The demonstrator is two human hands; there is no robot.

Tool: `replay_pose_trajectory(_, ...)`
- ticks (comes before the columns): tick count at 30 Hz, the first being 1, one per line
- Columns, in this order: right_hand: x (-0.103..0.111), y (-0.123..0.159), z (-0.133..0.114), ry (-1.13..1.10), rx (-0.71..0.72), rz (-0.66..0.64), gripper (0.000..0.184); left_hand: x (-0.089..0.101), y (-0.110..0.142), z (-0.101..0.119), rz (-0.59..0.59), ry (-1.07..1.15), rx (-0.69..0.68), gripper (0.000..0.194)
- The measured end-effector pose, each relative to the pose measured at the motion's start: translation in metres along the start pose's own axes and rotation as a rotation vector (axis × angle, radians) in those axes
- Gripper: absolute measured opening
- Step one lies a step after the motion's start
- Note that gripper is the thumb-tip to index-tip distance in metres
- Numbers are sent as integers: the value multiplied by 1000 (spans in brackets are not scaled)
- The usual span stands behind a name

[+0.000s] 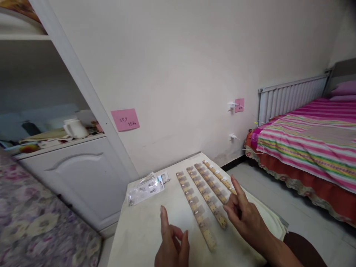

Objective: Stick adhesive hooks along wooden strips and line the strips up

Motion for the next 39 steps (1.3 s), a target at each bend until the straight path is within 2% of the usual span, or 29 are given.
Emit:
replay_pose_trajectory(14, -4, 3, 2, 23, 17, -4, 74, -4, 1, -6, -22, -1, 19, 75)
replay_pose_trajectory(25, -8, 7, 5, 38, 13, -4, 72, -11, 5, -14, -94, 17, 23, 72)
replay_pose_trajectory(39, -16, 13, 8, 31, -59, -51, 73, -15, 8, -23, -132, 18, 34, 71)
Point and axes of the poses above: each hand's wrist, its own y-axis away from the middle knuckle, its own x-axis out of the back of the hand, z = x × y, the point moved 3 cm from there along -y, towards the middle knuckle, and after that the axes turned 2 degrees about -y, right-handed, at the moved point
